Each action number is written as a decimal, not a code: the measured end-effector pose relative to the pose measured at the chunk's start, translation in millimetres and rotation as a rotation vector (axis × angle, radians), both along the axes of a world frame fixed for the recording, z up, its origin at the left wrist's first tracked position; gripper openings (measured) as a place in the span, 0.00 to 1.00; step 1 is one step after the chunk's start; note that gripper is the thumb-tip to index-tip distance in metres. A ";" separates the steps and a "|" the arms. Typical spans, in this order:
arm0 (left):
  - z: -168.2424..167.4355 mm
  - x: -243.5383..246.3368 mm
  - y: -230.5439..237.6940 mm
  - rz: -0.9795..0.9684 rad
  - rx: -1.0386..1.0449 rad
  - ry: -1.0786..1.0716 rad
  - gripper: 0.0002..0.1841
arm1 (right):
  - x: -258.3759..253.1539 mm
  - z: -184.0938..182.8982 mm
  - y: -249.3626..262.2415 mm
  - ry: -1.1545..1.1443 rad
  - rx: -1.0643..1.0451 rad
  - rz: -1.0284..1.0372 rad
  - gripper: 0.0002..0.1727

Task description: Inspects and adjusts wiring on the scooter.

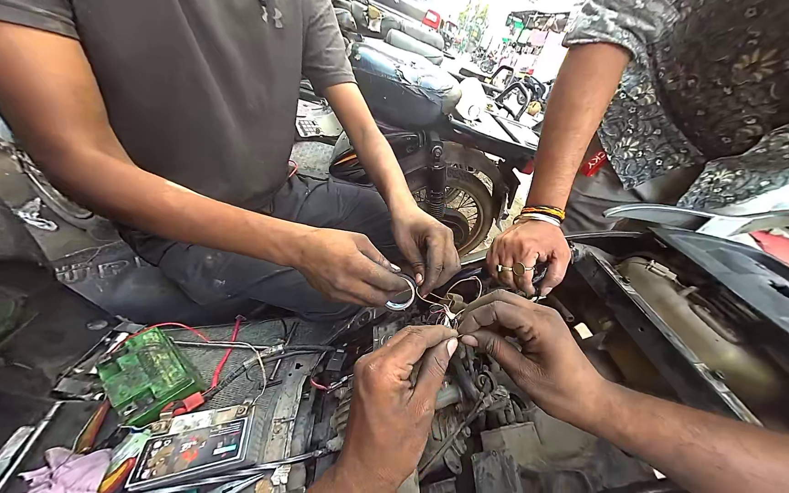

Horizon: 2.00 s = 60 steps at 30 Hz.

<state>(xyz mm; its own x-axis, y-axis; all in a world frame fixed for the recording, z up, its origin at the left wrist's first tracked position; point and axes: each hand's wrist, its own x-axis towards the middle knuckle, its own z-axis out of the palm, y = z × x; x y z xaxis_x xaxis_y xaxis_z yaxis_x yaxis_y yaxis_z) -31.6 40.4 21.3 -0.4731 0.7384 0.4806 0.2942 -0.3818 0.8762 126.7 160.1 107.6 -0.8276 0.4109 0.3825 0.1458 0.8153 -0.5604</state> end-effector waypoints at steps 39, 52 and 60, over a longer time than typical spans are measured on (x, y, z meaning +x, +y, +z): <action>26.3 -7.1 -5.7 -0.261 -0.128 -0.290 0.09 | 0.7 -8.5 5.3 0.064 0.107 0.132 0.06; 19.3 6.6 0.8 -0.250 -0.098 -0.359 0.10 | 2.8 -9.8 9.0 0.082 0.128 0.122 0.06; 24.8 8.4 2.8 -0.312 -0.056 -0.523 0.10 | 4.8 -9.1 10.8 0.111 0.245 0.096 0.06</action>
<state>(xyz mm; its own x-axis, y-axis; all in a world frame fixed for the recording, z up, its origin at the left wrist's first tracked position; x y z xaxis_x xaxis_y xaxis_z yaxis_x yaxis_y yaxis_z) -23.2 43.2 46.1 -0.3935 0.8975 0.1992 -0.2986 -0.3297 0.8956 131.6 170.9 98.5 -0.8058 0.2166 0.5511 0.0102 0.9357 -0.3527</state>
